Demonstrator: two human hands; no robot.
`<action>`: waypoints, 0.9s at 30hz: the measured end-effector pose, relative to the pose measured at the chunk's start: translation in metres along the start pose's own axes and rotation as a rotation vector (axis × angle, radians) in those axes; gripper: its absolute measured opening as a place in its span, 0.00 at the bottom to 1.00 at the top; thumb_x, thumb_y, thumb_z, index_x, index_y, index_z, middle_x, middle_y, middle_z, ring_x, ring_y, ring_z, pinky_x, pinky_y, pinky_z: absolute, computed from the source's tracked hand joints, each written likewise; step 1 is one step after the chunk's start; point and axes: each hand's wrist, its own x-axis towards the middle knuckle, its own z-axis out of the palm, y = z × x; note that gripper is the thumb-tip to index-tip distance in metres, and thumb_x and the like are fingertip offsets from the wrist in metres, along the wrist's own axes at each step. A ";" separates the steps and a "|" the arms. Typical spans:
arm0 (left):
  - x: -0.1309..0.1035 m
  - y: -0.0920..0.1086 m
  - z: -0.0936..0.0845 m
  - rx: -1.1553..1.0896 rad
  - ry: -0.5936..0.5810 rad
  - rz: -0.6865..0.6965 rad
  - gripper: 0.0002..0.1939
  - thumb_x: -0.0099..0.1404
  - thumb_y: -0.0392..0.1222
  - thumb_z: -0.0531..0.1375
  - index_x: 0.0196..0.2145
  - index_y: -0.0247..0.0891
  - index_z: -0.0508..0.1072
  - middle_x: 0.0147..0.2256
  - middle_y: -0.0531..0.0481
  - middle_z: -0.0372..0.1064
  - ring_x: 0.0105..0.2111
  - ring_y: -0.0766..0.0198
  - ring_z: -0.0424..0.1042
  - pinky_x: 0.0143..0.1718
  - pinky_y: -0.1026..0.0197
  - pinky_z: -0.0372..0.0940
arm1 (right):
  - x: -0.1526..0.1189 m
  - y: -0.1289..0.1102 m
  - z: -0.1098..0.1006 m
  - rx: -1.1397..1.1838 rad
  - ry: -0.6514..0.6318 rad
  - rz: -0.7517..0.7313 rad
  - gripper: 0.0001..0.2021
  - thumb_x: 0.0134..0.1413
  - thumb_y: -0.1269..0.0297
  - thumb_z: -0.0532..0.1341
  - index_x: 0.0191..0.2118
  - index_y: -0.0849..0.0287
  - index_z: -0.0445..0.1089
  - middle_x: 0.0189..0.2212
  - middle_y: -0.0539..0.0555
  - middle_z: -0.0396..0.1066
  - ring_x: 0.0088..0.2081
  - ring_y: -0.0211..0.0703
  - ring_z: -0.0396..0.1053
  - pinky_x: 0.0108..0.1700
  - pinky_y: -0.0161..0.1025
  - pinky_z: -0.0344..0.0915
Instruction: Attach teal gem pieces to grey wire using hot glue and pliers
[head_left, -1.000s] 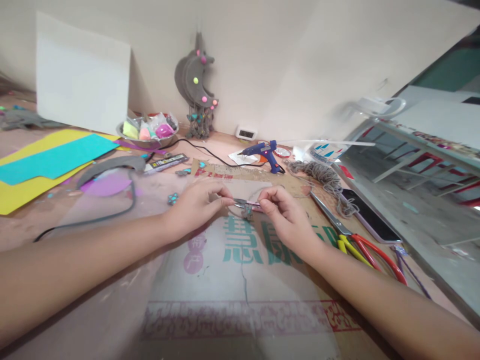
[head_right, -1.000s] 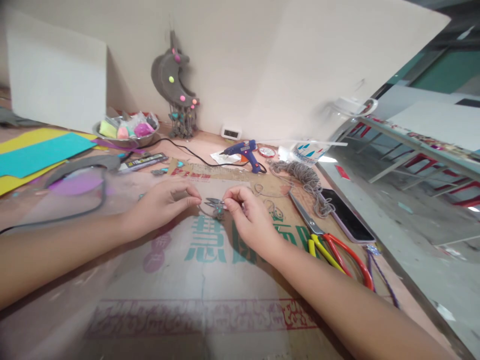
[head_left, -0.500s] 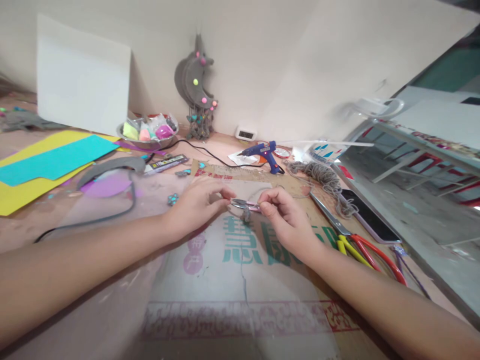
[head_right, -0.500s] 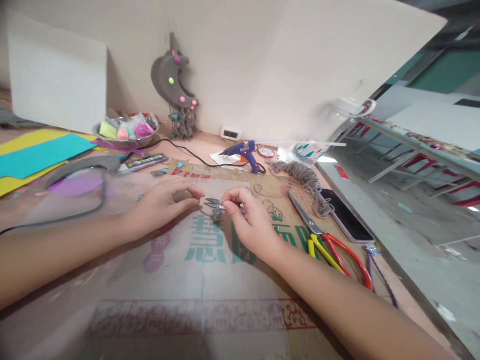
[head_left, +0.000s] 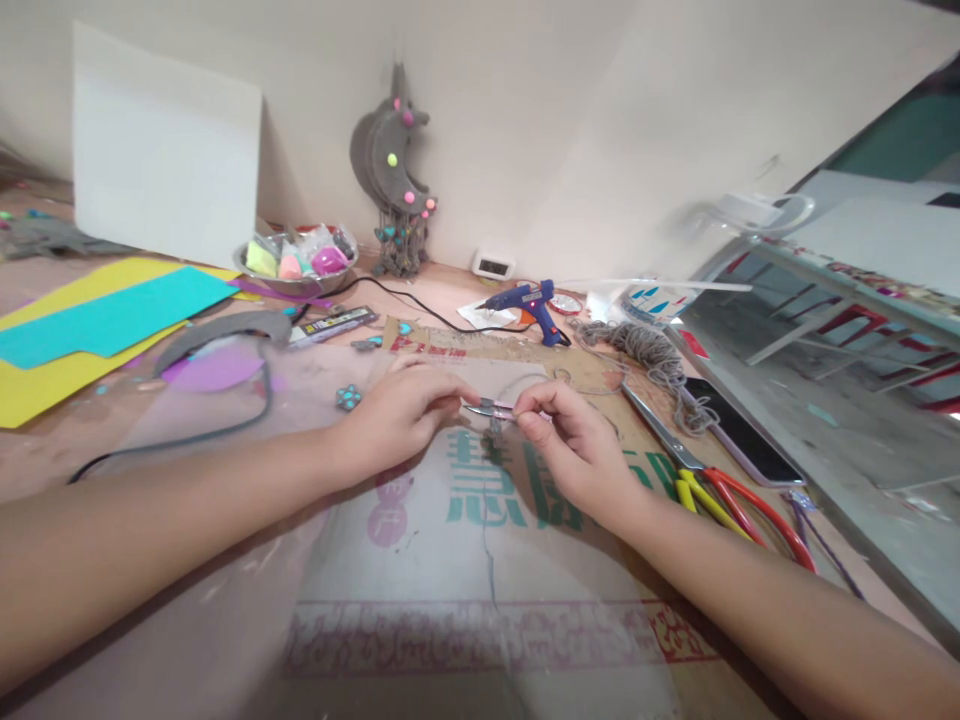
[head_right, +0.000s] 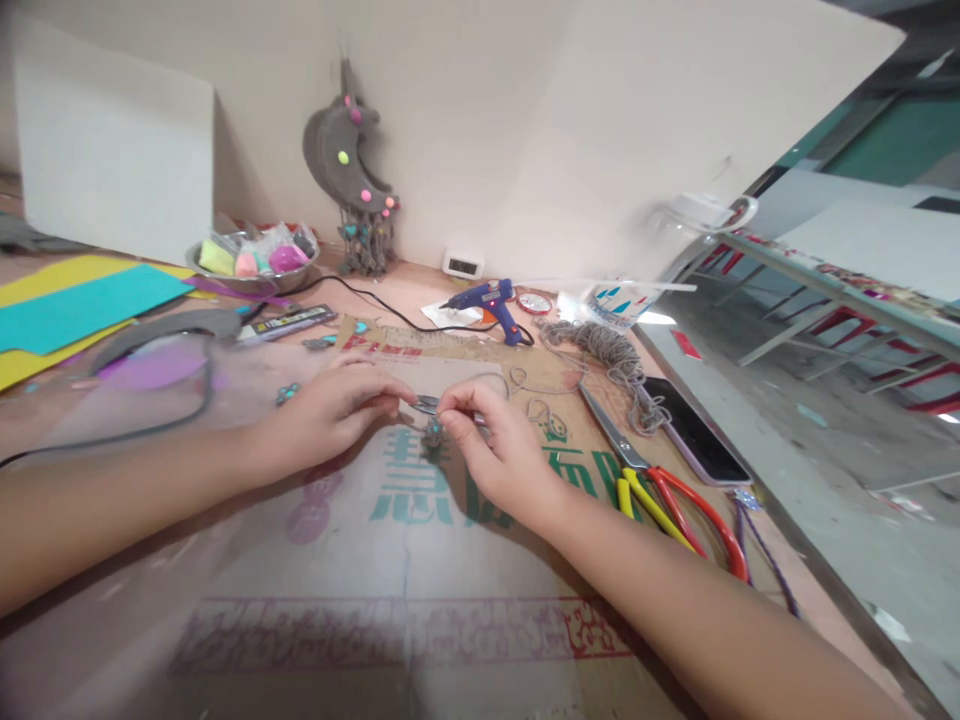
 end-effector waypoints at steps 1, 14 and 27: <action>0.000 0.001 0.000 0.009 -0.010 -0.001 0.12 0.65 0.35 0.51 0.40 0.40 0.73 0.33 0.50 0.74 0.39 0.61 0.69 0.46 0.55 0.59 | 0.000 0.000 0.000 -0.004 -0.002 -0.004 0.05 0.61 0.63 0.53 0.35 0.56 0.63 0.29 0.50 0.64 0.32 0.38 0.63 0.35 0.37 0.60; -0.001 -0.003 0.003 0.018 -0.082 0.092 0.16 0.64 0.34 0.52 0.49 0.39 0.69 0.44 0.46 0.70 0.46 0.59 0.65 0.49 0.55 0.57 | -0.002 -0.005 0.001 0.002 -0.062 -0.081 0.03 0.61 0.66 0.53 0.35 0.56 0.62 0.28 0.49 0.64 0.30 0.36 0.62 0.33 0.35 0.60; 0.003 -0.001 0.008 -0.079 -0.202 0.179 0.08 0.64 0.43 0.57 0.38 0.40 0.74 0.37 0.50 0.73 0.41 0.61 0.68 0.48 0.56 0.56 | 0.000 -0.010 0.005 -0.087 -0.057 -0.090 0.04 0.59 0.67 0.54 0.34 0.56 0.64 0.29 0.51 0.68 0.31 0.38 0.66 0.34 0.36 0.63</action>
